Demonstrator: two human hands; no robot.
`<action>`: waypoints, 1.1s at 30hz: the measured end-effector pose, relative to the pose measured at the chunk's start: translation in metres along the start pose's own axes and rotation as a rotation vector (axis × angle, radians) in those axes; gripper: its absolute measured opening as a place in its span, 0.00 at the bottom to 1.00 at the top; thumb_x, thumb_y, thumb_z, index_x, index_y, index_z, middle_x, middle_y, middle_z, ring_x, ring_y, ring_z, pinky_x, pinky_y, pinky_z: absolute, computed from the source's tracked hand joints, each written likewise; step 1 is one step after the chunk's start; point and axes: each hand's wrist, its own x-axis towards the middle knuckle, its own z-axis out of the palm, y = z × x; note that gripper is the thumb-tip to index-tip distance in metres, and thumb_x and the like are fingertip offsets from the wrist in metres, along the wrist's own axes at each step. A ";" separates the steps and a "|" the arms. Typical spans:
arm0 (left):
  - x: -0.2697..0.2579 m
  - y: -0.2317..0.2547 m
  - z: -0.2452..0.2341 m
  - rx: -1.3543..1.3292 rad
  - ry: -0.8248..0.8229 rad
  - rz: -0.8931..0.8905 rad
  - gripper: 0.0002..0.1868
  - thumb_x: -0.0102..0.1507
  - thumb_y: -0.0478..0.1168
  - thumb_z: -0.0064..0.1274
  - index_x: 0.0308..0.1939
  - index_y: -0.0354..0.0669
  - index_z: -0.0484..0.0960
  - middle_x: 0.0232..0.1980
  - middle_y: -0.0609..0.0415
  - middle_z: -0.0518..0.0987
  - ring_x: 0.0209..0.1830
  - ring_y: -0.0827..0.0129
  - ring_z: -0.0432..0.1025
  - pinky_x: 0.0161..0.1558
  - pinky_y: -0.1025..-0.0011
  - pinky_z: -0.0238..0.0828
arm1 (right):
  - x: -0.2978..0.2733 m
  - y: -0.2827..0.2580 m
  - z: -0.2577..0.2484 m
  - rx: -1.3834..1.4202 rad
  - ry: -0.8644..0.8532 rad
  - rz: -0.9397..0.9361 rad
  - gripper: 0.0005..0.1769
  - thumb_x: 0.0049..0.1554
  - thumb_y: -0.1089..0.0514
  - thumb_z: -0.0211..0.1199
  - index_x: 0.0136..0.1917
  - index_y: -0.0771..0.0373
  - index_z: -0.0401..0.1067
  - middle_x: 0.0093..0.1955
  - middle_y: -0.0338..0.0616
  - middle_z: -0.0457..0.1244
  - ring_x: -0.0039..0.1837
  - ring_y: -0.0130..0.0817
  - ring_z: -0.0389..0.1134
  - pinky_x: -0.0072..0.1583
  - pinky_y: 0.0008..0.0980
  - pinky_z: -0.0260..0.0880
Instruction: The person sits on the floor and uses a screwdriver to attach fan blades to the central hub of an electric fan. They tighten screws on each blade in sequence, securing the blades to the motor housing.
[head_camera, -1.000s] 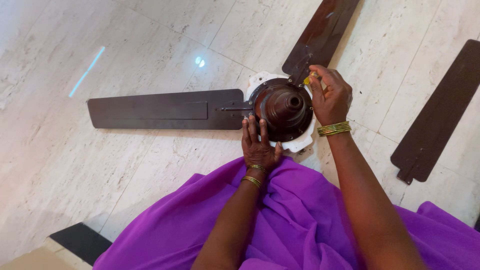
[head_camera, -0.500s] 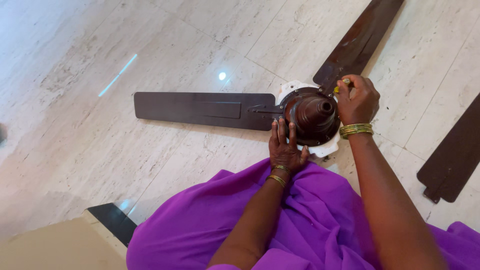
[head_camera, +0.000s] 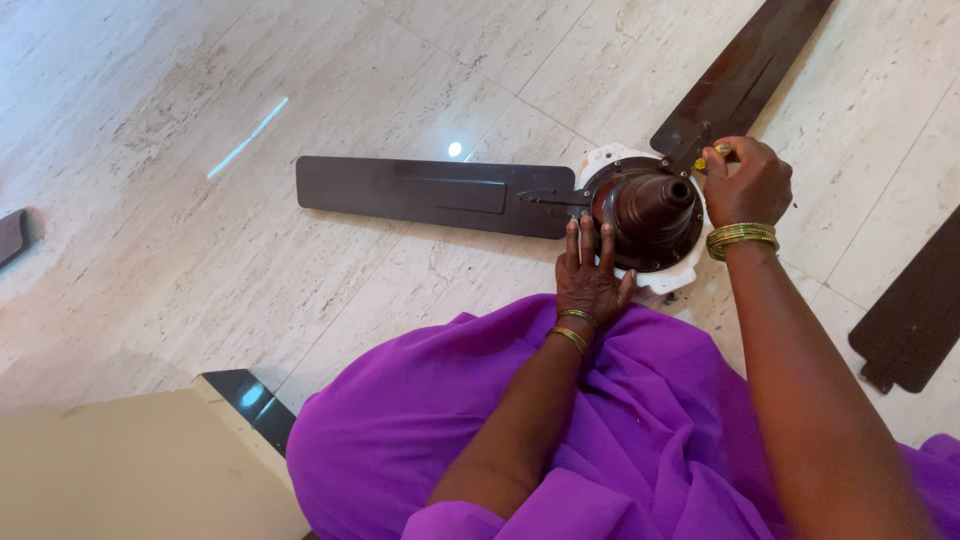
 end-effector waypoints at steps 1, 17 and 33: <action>0.000 0.001 -0.004 0.009 -0.037 -0.006 0.49 0.64 0.64 0.45 0.82 0.48 0.46 0.85 0.36 0.43 0.85 0.43 0.38 0.64 0.51 0.60 | 0.001 0.000 -0.002 0.001 -0.011 0.016 0.08 0.58 0.56 0.76 0.48 0.59 0.81 0.47 0.48 0.72 0.47 0.50 0.73 0.45 0.44 0.70; -0.011 0.009 -0.086 -0.081 -0.599 -0.171 0.68 0.52 0.59 0.65 0.83 0.65 0.30 0.88 0.51 0.29 0.79 0.45 0.50 0.64 0.50 0.69 | 0.005 0.002 0.005 -0.096 -0.080 0.096 0.09 0.56 0.50 0.76 0.46 0.55 0.82 0.44 0.48 0.72 0.44 0.48 0.73 0.43 0.45 0.72; -0.065 0.033 -0.050 -0.337 -0.645 -0.029 0.14 0.58 0.43 0.56 0.46 0.49 0.89 0.46 0.45 0.86 0.47 0.50 0.80 0.53 0.56 0.76 | -0.003 -0.004 0.006 -0.045 -0.057 0.087 0.08 0.56 0.52 0.75 0.45 0.56 0.82 0.44 0.48 0.72 0.44 0.47 0.74 0.44 0.43 0.73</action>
